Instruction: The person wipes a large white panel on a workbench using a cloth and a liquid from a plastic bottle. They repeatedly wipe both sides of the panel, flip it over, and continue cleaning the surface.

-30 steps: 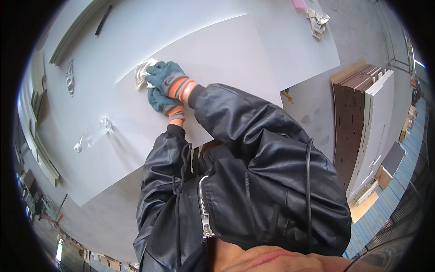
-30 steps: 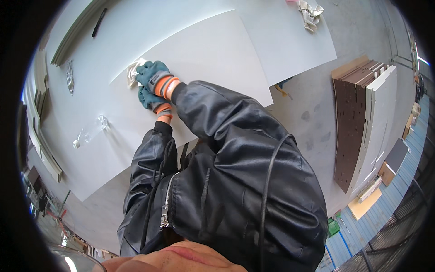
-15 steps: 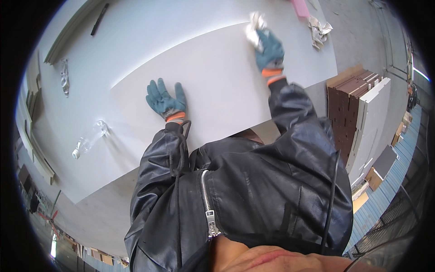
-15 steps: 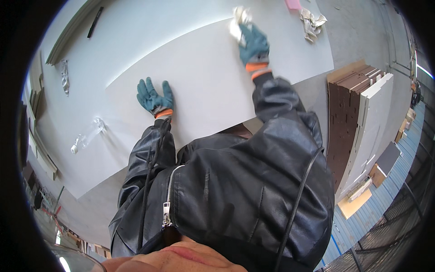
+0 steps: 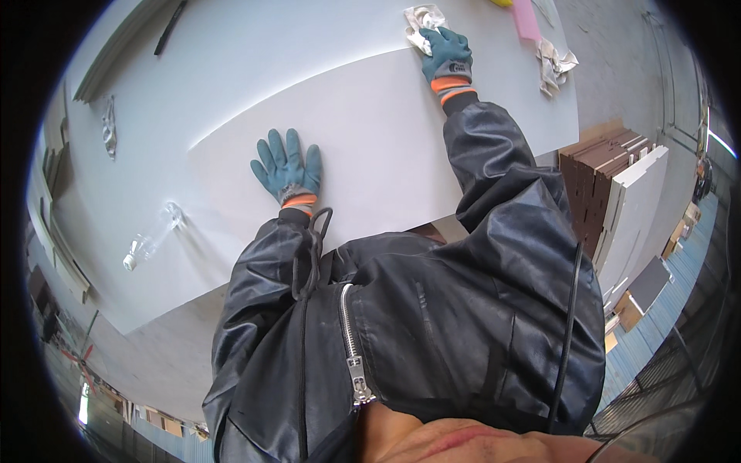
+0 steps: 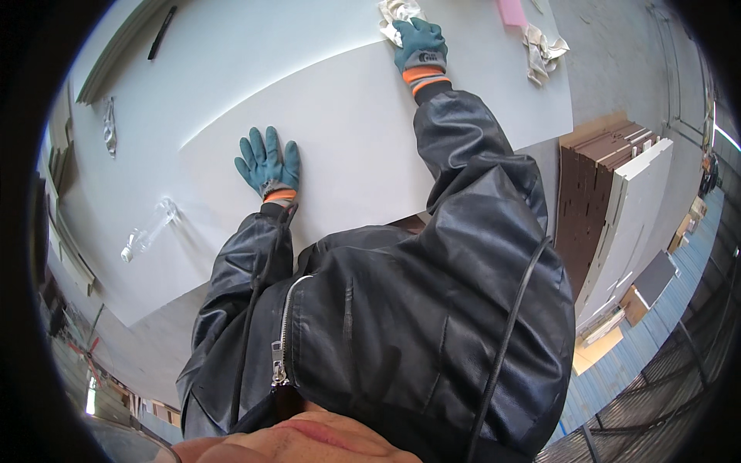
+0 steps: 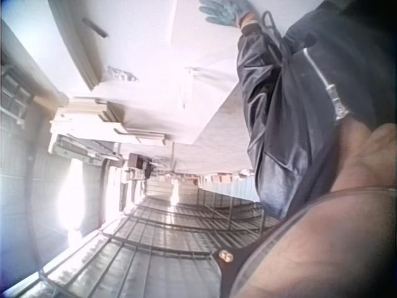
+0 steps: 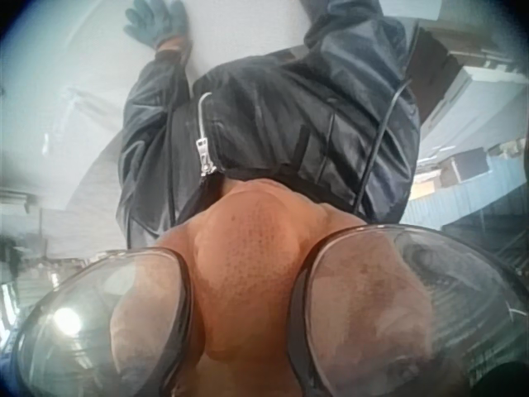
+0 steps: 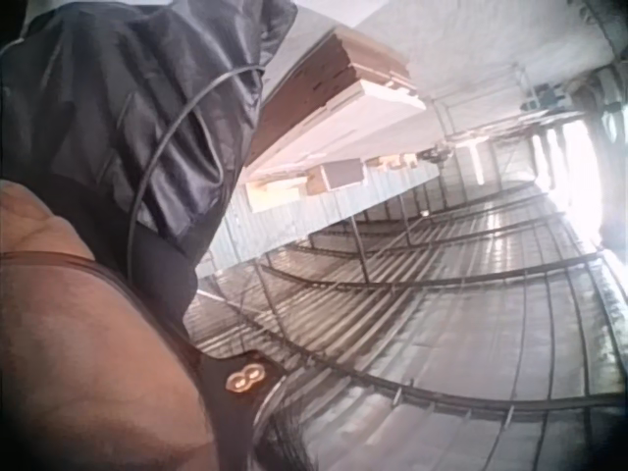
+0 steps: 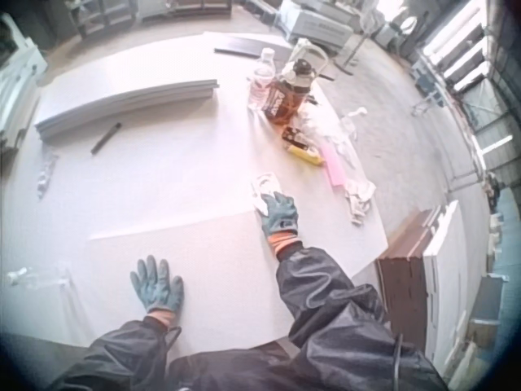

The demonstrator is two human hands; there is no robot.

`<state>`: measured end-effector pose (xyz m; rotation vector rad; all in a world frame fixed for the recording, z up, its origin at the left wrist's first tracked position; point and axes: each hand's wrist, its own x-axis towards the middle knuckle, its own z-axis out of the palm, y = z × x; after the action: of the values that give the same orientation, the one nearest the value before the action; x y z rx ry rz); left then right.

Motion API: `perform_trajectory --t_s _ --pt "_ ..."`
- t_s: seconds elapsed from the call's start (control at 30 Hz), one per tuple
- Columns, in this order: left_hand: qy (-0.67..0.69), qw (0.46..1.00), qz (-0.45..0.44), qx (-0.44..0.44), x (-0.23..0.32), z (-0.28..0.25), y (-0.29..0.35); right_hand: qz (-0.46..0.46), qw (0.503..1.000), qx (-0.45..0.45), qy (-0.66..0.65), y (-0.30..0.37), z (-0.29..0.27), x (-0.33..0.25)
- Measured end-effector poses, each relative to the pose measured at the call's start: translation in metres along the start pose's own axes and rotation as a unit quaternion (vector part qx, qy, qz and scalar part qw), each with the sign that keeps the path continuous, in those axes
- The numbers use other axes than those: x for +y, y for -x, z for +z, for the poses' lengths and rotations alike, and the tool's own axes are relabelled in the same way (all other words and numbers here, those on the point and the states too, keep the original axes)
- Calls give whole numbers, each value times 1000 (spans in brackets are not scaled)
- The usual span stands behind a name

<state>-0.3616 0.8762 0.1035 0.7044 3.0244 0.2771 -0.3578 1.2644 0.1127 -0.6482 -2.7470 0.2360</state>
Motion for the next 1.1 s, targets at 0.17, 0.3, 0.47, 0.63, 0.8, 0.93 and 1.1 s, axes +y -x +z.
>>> perform_trajectory --t_s 0.17,0.3,0.47,0.63,0.8,0.93,1.1 --pt "18 1000 -5 6 0 2 -2 -79 996 34 1 46 -19 6" --pt "19 1000 -8 12 3 2 -2 -86 995 -37 26 134 -65 6" --pt "30 999 9 44 0 7 0 -106 992 -63 13 172 -80 8" --pt "15 999 12 33 0 5 5 -105 994 17 -13 88 -44 -13" --pt "23 999 11 32 0 8 1 -101 994 48 18 5 11 12" --pt "2 1000 -3 13 0 4 0 -105 992 51 -44 14 7 4" --pt "-12 1000 -5 21 -5 9 2 -127 990 46 -33 62 -22 5"
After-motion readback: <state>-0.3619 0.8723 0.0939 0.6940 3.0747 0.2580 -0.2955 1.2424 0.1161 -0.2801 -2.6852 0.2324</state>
